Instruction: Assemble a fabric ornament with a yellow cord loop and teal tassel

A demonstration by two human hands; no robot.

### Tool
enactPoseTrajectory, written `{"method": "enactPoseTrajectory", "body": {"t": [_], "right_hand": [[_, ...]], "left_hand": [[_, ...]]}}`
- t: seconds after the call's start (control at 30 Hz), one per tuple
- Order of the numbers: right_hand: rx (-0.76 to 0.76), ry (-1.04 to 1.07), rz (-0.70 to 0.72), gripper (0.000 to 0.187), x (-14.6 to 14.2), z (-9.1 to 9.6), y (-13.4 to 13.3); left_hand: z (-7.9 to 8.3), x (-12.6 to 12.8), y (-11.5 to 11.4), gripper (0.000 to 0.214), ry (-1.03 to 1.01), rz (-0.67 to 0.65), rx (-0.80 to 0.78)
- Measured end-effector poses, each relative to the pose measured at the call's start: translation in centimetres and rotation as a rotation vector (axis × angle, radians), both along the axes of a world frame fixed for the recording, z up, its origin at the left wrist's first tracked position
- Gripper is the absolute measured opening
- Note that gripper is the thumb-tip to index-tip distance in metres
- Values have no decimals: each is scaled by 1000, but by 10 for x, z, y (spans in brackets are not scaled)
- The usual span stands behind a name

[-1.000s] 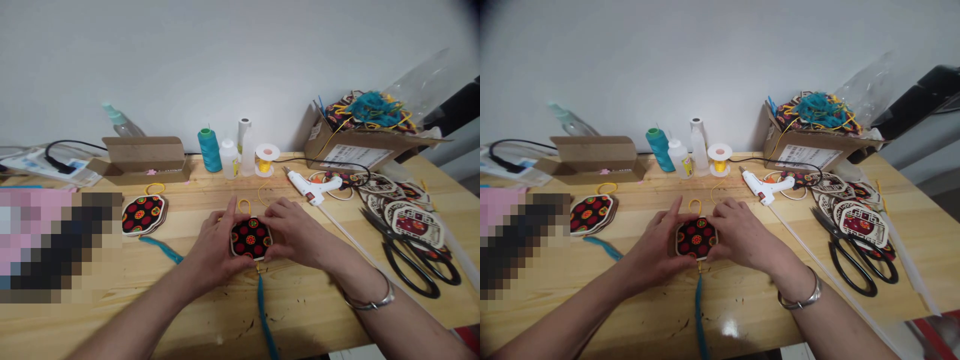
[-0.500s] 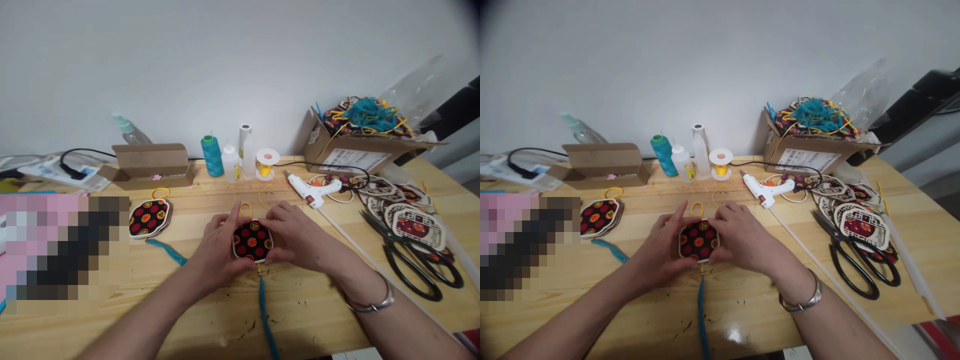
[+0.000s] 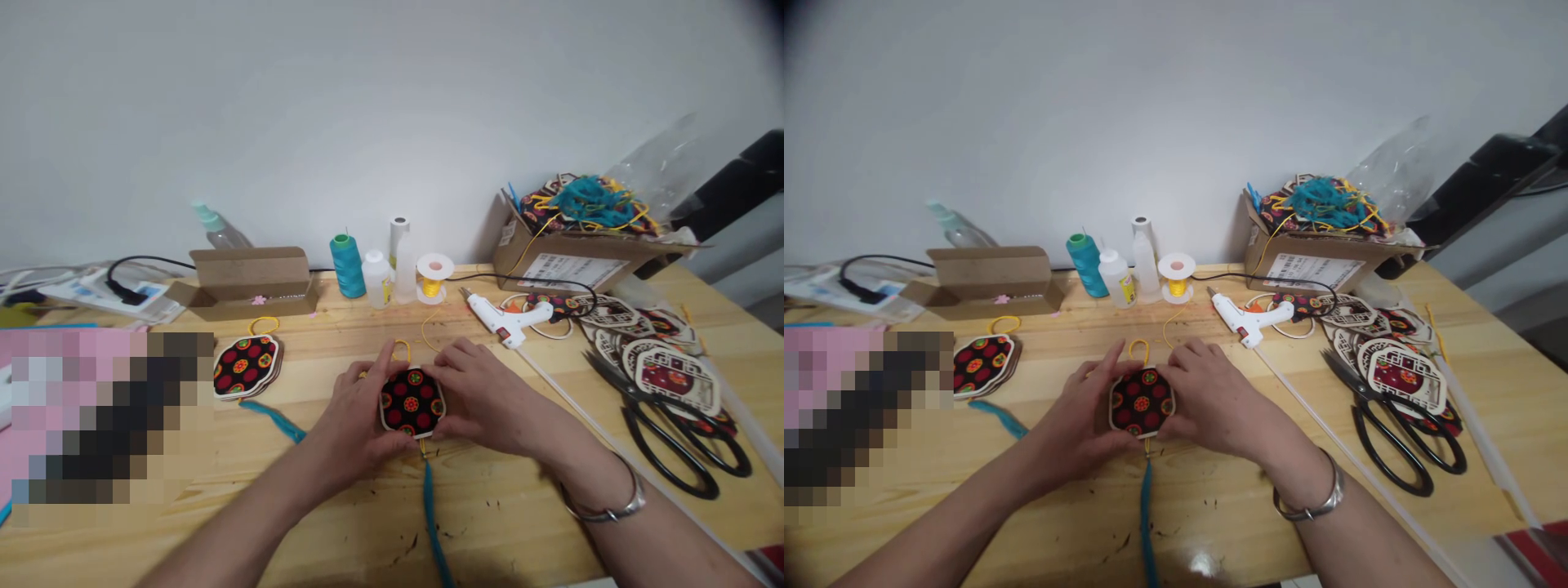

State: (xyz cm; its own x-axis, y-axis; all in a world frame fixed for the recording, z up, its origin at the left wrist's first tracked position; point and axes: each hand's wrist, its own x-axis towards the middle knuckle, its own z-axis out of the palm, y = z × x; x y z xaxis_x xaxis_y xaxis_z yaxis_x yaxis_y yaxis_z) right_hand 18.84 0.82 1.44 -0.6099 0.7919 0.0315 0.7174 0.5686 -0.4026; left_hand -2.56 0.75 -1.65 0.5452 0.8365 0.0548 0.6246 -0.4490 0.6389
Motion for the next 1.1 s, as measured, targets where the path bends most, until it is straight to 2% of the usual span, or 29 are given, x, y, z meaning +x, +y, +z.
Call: {"method": "enactPoseTrajectory", "body": {"t": [0.13, 0.37, 0.53, 0.83, 1.1], "right_hand": [[-1, 5, -5, 44, 0, 2, -1], [-16, 88, -28, 70, 4, 6, -2], [-53, 112, -21, 80, 5, 3, -1], [-82, 113, -47, 81, 3, 8, -1], [-101, 157, -58, 78, 4, 8, -3]], "left_hand": [[1, -1, 0, 103, -22, 0, -10], [11, -8, -2, 114, 15, 75, 8], [11, -7, -3, 114, 44, 84, 13], [15, -1, -4, 109, 78, 65, 25], [8, 1, -4, 110, 71, 83, 83]]}}
